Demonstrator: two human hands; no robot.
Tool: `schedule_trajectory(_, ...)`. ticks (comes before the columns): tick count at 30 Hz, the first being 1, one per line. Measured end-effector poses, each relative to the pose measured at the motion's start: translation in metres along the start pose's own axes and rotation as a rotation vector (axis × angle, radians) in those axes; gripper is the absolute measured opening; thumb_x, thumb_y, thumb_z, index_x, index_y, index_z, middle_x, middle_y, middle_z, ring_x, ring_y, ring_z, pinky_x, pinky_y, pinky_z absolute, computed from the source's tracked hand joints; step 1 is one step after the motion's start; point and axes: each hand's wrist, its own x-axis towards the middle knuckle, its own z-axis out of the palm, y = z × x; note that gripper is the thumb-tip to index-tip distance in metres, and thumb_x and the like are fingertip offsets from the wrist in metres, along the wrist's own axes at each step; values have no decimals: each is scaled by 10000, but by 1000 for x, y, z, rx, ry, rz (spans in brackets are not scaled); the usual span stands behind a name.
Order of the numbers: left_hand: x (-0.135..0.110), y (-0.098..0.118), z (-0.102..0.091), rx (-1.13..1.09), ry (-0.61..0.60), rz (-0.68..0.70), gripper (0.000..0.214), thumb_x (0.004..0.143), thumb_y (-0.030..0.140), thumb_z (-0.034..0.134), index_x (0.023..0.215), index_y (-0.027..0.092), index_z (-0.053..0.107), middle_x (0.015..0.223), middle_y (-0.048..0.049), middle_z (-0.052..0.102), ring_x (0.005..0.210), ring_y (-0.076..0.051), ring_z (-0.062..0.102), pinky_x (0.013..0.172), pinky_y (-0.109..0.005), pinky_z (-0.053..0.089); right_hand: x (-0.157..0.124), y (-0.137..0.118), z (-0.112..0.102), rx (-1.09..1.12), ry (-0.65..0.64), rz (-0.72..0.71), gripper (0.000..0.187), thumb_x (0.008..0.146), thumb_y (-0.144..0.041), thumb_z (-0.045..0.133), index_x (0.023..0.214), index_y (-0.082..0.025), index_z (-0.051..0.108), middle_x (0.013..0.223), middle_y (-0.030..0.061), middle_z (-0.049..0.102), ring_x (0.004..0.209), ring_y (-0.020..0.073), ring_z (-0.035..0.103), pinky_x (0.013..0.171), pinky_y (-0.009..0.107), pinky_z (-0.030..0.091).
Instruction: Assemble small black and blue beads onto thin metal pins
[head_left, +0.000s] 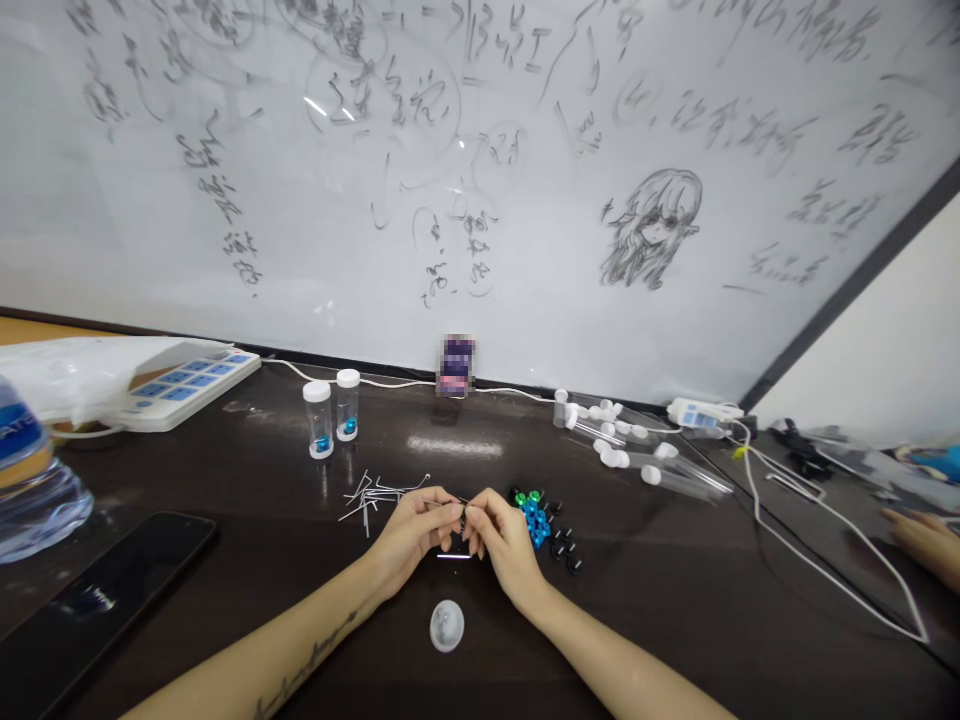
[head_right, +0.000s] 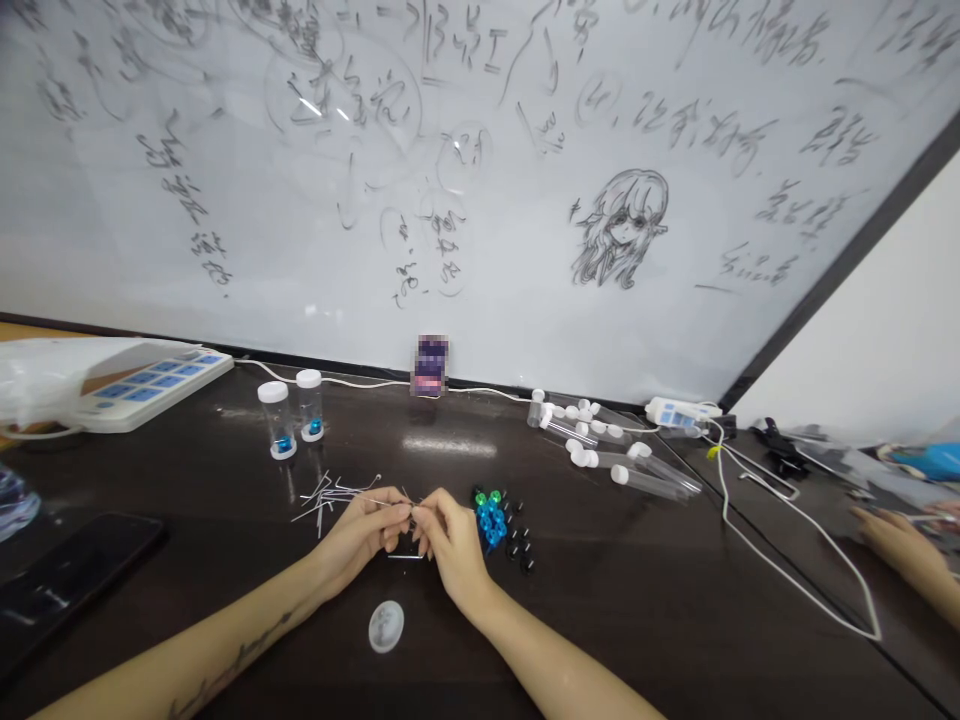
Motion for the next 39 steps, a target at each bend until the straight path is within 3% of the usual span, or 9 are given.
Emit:
schedule_trajectory(3, 0, -1, -1, -7, 9, 10, 117, 741, 219, 702, 737, 115, 650, 545, 10, 558, 476, -61, 466, 463, -167, 378, 0, -2, 0, -76, 30, -52, 137, 900, -287, 506, 810, -188, 539, 604, -37, 518, 495, 106, 504, 466, 205, 389)
schedule_trajectory(7, 2, -3, -3, -22, 25, 18, 123, 740, 220, 703, 714, 117, 642, 509, 33, 507, 452, -52, 442, 447, -161, 359, 1, -5, 0, -177, 92, -185, 48, 843, -230, 584, 877, -196, 587, 801, 18, 578, 707, 152, 567, 629, 247, 449)
schedule_trajectory(13, 0, -1, -2, 5, -16, -3, 133, 743, 235, 698, 734, 112, 647, 546, 7, 544, 465, -62, 461, 437, -166, 348, 0, 0, 1, 0, -21, 3, 187, 919, -330, 463, 785, -201, 484, 578, -41, 536, 447, 105, 506, 416, 197, 376)
schedule_trajectory(20, 0, -1, -3, -18, 10, 1, 141, 730, 244, 709, 709, 121, 643, 517, 37, 480, 446, -49, 401, 435, -164, 332, 0, -6, 0, -197, 113, -194, 69, 835, -253, 611, 873, -196, 601, 735, -7, 551, 670, 138, 544, 605, 232, 423)
schedule_trajectory(27, -1, 0, 0, 14, -15, -36, 167, 707, 269, 728, 717, 120, 652, 499, 38, 470, 438, -53, 397, 436, -170, 324, -1, -3, 0, -86, 14, -45, 271, 929, -323, 452, 704, -183, 509, 559, -37, 526, 442, 95, 485, 449, 204, 363)
schedule_trajectory(31, 0, 0, 0, -7, 14, -9, 158, 712, 263, 725, 715, 121, 653, 514, 38, 474, 445, -49, 391, 440, -166, 318, 0, -8, 0, -210, 98, -157, 108, 871, -287, 552, 846, -193, 600, 673, -7, 556, 594, 137, 531, 558, 239, 419)
schedule_trajectory(34, 0, 0, -1, -15, 27, -3, 166, 701, 267, 732, 699, 122, 651, 514, 41, 475, 448, -49, 399, 439, -167, 315, 0, -10, 0, -230, 123, -227, 100, 837, -283, 591, 884, -203, 628, 808, 31, 587, 720, 171, 562, 635, 268, 450)
schedule_trajectory(39, -1, 2, 1, 19, -2, -28, 173, 704, 275, 729, 713, 120, 651, 520, 29, 511, 442, -53, 420, 440, -175, 320, -1, -2, 0, -93, 21, -24, 245, 907, -359, 489, 742, -186, 541, 551, -37, 531, 440, 103, 504, 434, 201, 374)
